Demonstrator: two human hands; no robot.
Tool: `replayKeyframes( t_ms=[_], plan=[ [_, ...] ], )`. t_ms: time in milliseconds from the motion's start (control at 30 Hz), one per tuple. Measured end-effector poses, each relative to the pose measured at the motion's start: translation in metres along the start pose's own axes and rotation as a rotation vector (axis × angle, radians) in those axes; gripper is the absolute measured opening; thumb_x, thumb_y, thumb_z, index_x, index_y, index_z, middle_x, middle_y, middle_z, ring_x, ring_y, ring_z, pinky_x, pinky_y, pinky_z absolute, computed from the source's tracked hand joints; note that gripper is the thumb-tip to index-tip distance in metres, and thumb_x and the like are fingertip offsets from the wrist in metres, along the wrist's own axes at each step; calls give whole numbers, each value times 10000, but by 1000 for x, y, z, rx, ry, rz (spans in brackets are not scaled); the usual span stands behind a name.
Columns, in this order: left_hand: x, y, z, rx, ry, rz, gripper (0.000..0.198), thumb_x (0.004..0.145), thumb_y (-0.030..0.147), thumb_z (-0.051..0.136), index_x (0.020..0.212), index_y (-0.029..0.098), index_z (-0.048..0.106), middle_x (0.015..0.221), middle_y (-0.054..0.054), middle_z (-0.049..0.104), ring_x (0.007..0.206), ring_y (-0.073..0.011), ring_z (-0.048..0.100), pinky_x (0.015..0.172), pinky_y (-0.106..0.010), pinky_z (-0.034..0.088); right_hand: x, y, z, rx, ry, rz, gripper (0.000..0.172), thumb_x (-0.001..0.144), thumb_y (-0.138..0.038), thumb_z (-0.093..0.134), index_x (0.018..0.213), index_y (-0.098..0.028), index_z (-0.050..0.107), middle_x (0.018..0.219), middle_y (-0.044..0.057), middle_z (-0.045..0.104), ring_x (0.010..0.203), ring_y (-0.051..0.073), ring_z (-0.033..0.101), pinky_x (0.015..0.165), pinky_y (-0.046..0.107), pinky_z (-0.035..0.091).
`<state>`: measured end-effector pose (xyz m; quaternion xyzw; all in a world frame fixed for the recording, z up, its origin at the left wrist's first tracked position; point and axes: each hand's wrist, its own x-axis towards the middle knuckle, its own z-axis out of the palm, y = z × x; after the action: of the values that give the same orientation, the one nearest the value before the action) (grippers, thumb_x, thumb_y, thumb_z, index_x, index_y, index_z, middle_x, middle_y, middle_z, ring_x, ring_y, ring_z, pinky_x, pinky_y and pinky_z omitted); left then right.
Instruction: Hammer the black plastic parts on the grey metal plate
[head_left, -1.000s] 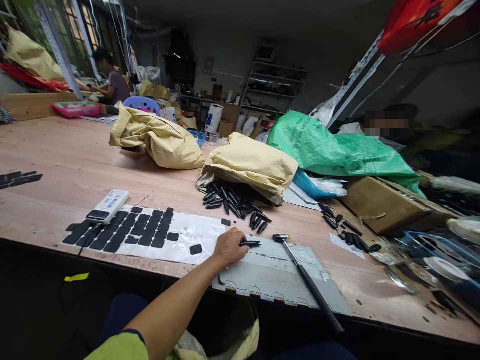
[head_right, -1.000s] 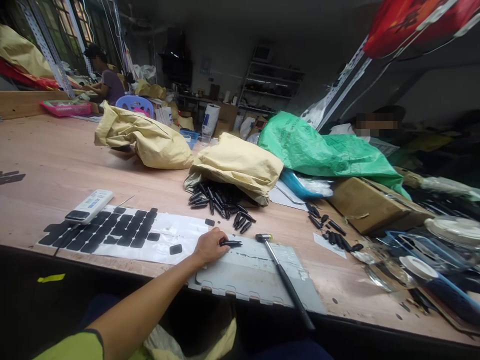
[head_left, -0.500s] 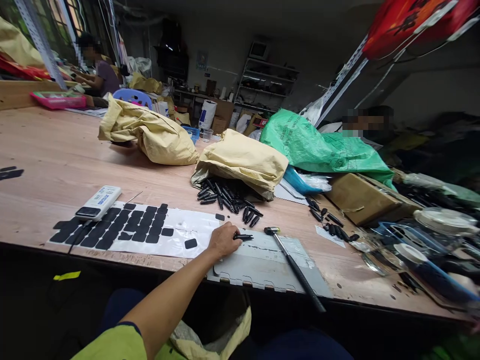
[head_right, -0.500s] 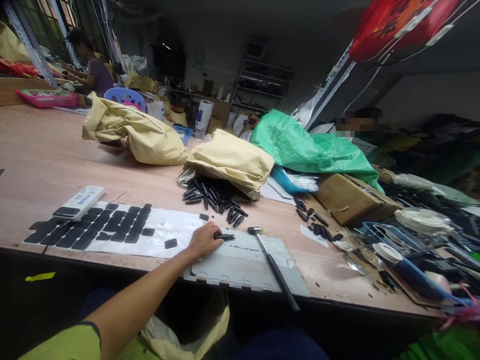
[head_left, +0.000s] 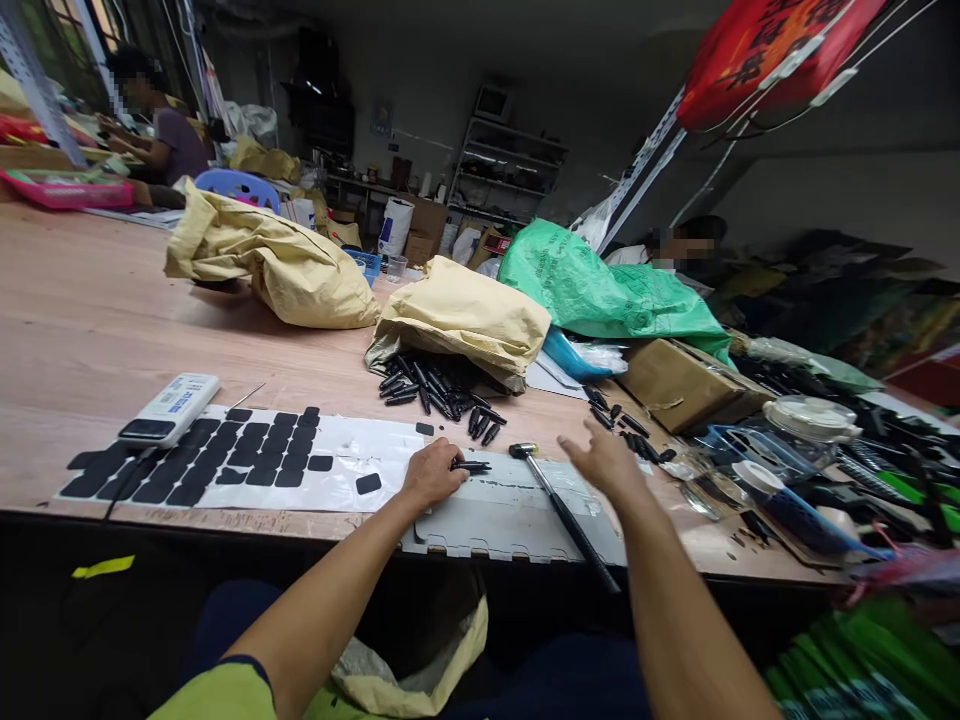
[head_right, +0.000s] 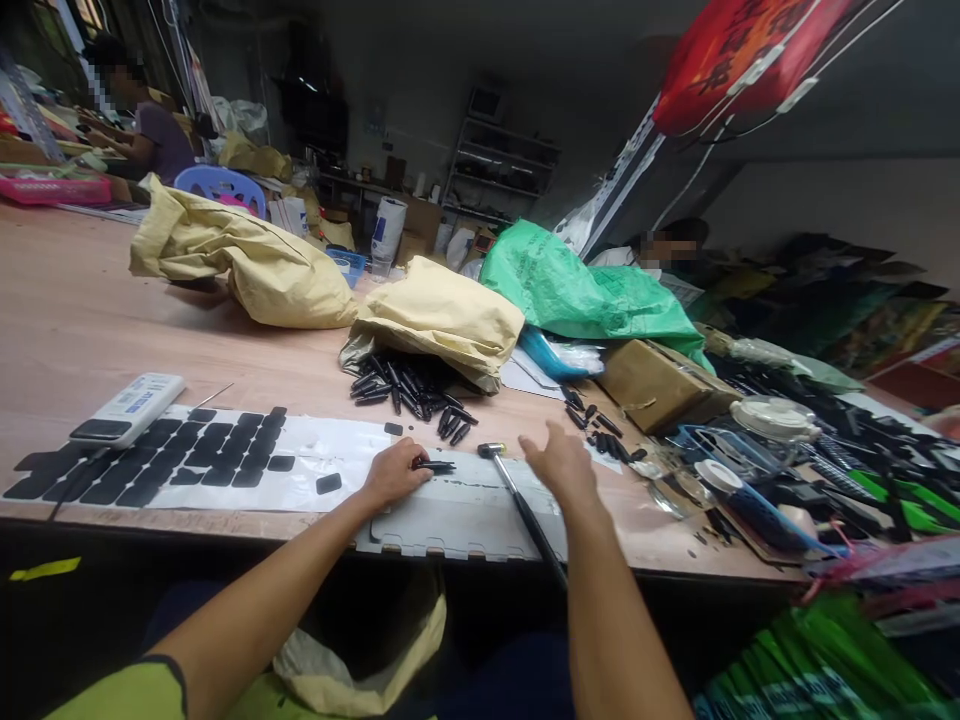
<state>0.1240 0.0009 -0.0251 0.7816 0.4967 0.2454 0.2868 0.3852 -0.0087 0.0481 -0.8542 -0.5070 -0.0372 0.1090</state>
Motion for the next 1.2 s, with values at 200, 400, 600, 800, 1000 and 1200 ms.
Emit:
replayKeyframes(
  t_ms=[200,400,600,800,1000,1200],
  plan=[
    [0,2,-2,0,-5,-2,155,821,324,608,918,222,674,938,0,617,851,-168,590,747,-264,448,-68,-32,58,-70,24,26,461,952,-377,373,1312,-150,551,1277,177,552,1161,302,532,936,442,401],
    [0,3,-3,19,11,4,157,809,327,616,902,216,677,920,4,617,812,-159,581,705,-263,436,-79,-36,69,-77,132,4,407,919,-352,426,1237,-169,603,1240,147,571,1090,285,546,870,413,408],
    [-2,4,-6,11,12,2,160,783,320,636,890,210,681,883,3,618,779,-153,580,669,-258,434,-75,-36,66,-67,127,20,409,899,-351,436,1225,-169,602,1216,145,567,1083,297,534,874,438,401],
    [-3,5,-6,16,26,4,157,769,322,651,876,212,684,857,7,615,774,-152,581,675,-259,435,-75,-37,65,-57,128,24,403,895,-354,437,1218,-174,599,1205,143,569,1078,294,529,878,440,395],
    [-4,3,-6,-13,34,20,166,762,320,649,873,201,682,859,4,617,769,-152,576,662,-256,435,-75,-36,66,-30,127,22,408,900,-351,437,1229,-166,593,1218,149,563,1091,299,524,889,438,383],
    [-5,5,-7,1,20,20,153,762,309,644,871,209,685,846,7,616,764,-154,576,671,-263,429,-75,-34,67,-39,110,18,427,911,-350,424,1270,-174,575,1260,143,553,1122,290,516,905,428,382]
  ],
)
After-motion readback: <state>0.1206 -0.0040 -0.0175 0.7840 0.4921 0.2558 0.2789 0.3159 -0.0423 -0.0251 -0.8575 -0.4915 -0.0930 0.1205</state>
